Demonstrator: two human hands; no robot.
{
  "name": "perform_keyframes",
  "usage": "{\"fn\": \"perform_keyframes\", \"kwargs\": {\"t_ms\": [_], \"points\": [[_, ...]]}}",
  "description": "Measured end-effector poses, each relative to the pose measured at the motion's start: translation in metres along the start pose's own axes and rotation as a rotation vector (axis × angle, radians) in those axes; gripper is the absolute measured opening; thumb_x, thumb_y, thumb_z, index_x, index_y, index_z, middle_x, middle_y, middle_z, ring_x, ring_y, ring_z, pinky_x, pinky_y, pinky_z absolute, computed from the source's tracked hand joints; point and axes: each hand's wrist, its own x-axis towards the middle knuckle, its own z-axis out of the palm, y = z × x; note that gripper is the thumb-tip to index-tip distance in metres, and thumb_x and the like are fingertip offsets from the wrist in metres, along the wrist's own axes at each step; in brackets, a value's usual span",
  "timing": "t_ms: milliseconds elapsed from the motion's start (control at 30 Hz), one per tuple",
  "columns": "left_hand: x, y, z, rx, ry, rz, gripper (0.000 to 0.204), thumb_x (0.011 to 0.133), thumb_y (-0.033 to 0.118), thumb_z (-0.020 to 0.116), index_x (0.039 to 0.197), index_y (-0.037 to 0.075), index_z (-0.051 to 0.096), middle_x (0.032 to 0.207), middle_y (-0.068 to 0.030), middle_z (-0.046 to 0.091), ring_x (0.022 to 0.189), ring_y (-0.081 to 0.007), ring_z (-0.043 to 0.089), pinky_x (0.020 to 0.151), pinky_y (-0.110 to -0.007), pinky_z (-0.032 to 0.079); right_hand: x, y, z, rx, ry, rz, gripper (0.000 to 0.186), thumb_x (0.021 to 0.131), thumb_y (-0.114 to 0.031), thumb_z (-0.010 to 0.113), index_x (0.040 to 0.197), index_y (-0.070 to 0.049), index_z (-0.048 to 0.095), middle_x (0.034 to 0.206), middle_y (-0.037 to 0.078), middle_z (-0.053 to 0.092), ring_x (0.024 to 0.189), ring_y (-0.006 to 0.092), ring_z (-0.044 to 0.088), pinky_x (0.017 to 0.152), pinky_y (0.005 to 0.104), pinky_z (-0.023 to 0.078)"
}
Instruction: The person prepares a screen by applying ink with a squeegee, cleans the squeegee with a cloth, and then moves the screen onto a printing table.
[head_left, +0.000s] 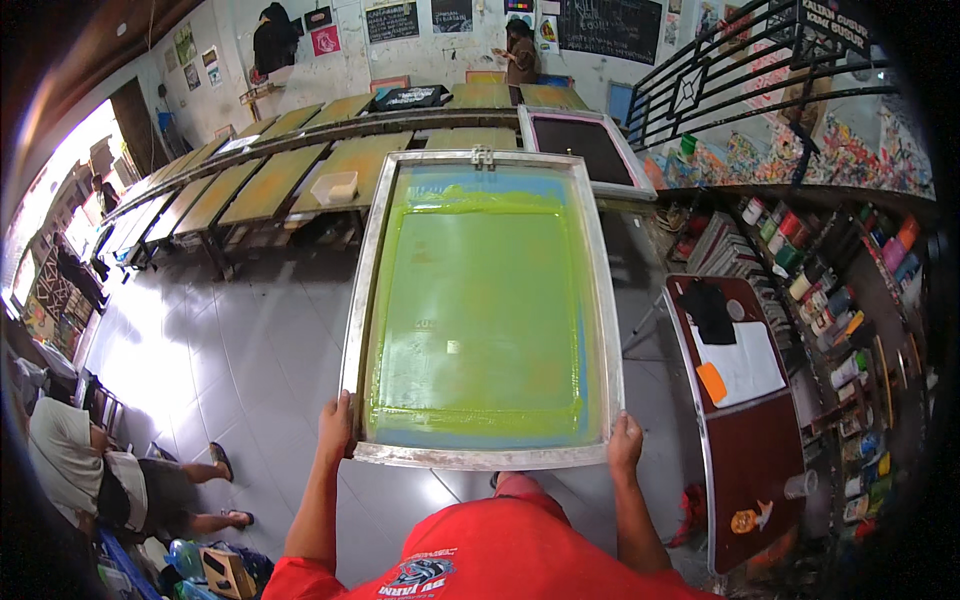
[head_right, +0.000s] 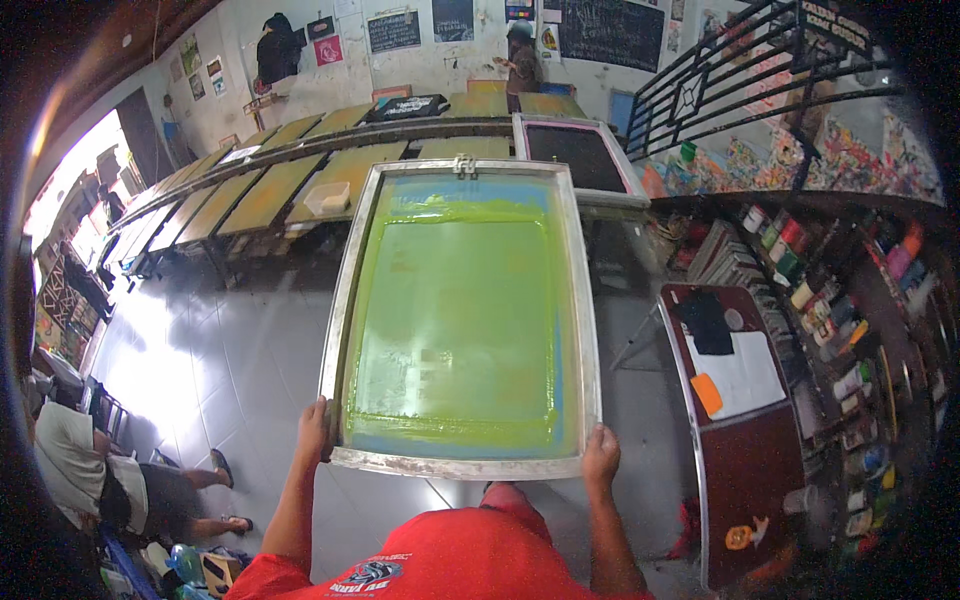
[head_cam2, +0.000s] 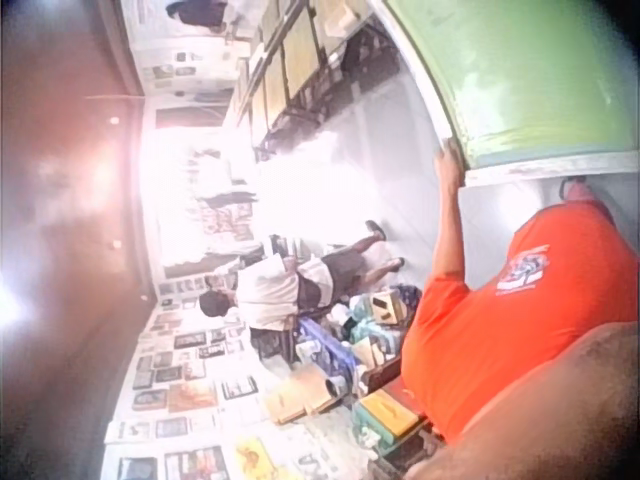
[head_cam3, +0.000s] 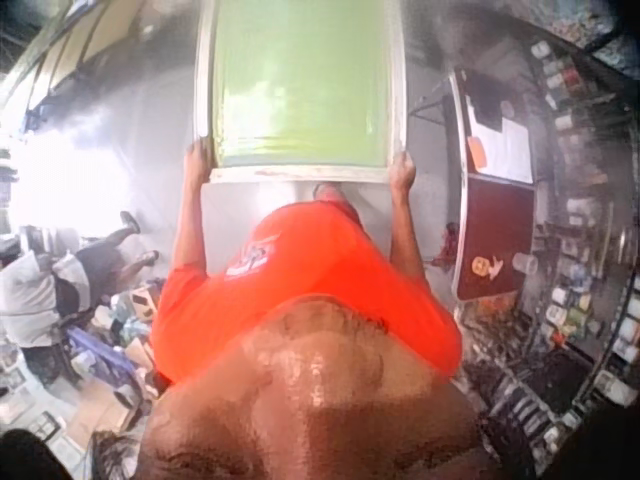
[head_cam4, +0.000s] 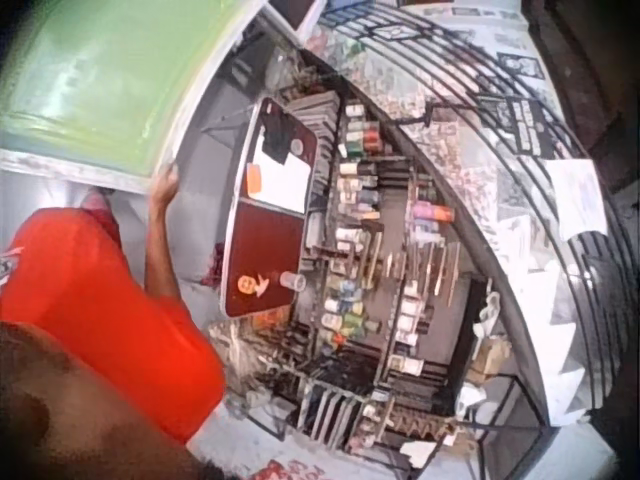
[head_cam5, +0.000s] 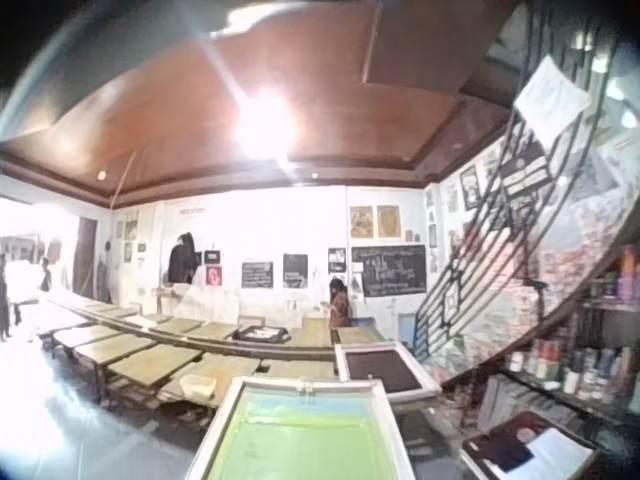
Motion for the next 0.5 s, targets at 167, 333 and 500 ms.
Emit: {"fn": "perform_keyframes", "kwargs": {"t_ms": [167, 333, 500], "points": [[0.103, 0.040, 0.021, 0.082, 0.064, 0.006, 0.049, 0.090, 0.040, 0.042, 0.088, -0.005, 0.060, 0.067, -0.0109, 0.057, 0.062, -0.0173, 0.053, 0.059, -0.034, 0.043, 0.096, -0.037, 0.103, 0.025, -0.006, -0.093, 0.039, 0.092, -0.027, 0.038, 0.089, 0.006, 0.057, 0.082, 0.024, 0.059, 0.079, 0.0381, 0.056, 0.070, 0.0406, 0.041], [0.225, 0.026, 0.033, -0.024, 0.061, -0.083, 0.051, 0.089, 0.042, 0.043, 0.081, -0.006, 0.058, 0.062, -0.0076, 0.053, 0.058, -0.0142, 0.048, 0.055, -0.033, 0.040, 0.194, -0.079, 0.186, 0.144, -0.132, -0.058, 0.039, 0.092, -0.029, 0.039, 0.090, 0.005, 0.057, 0.082, 0.021, 0.060, 0.082, 0.0357, 0.058, 0.071, 0.0403, 0.042], [0.328, 0.040, 0.065, 0.043, 0.065, -0.052, 0.053, 0.089, 0.043, 0.044, 0.076, -0.007, 0.057, 0.060, -0.0038, 0.049, 0.056, -0.0123, 0.044, 0.052, -0.032, 0.038, 0.289, -0.084, 0.241, 0.695, -0.306, 0.184, 0.031, 0.090, -0.023, 0.046, 0.103, 0.004, 0.057, 0.095, 0.011, 0.062, 0.090, 0.0219, 0.059, 0.079, 0.0294, 0.044]]}}
